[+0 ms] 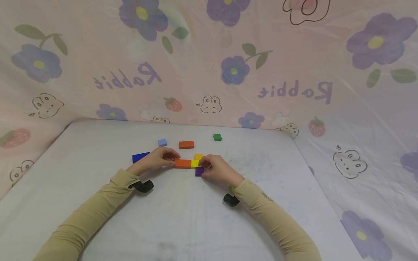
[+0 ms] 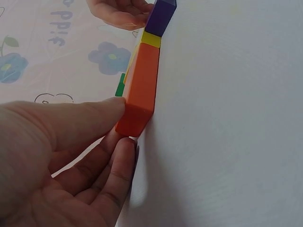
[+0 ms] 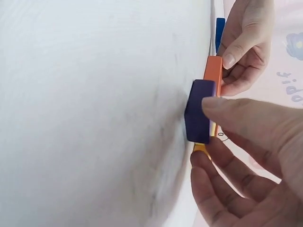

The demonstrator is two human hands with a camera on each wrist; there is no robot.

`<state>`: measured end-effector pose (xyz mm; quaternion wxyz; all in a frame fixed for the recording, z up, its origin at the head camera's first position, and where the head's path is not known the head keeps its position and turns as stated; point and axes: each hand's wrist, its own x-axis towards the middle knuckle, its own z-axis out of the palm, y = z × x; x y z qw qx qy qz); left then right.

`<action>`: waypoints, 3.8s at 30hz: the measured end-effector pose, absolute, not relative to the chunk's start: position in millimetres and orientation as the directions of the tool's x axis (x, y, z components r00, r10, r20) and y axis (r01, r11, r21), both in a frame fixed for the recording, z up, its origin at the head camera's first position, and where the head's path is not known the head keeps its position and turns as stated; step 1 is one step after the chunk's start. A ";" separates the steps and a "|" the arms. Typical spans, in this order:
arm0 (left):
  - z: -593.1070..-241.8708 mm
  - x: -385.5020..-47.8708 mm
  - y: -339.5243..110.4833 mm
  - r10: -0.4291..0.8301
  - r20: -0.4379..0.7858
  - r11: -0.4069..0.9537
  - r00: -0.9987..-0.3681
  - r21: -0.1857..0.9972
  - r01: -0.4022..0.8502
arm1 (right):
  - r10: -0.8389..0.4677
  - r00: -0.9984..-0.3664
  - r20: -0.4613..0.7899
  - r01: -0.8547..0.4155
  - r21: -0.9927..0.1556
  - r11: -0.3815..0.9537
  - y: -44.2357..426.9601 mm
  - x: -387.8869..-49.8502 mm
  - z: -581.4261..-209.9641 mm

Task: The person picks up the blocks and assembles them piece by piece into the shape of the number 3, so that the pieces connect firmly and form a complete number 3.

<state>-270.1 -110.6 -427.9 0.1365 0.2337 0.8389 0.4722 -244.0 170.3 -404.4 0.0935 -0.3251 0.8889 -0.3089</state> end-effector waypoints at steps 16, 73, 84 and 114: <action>-429.1 -269.0 -110.4 0.521 -0.006 0.431 -0.854 0.865 0.257 | -0.627 -0.771 0.112 -0.518 -0.683 0.515 217.8 -232.0 -374.7; -428.4 -269.6 -110.2 0.517 -0.011 0.441 -0.856 0.861 0.255 | -0.650 -0.759 -0.026 -0.467 -0.674 0.572 285.3 -187.2 -401.0; -410.7 -256.4 -107.6 0.532 -0.017 0.419 -0.846 0.874 0.246 | -0.642 -0.766 -0.034 -0.456 -0.675 0.580 285.2 -188.8 -403.3; -427.5 -269.6 -109.9 0.523 -0.012 0.441 -0.852 0.859 0.259 | -0.682 -0.730 0.030 -0.545 -0.627 0.556 275.3 -192.6 -401.0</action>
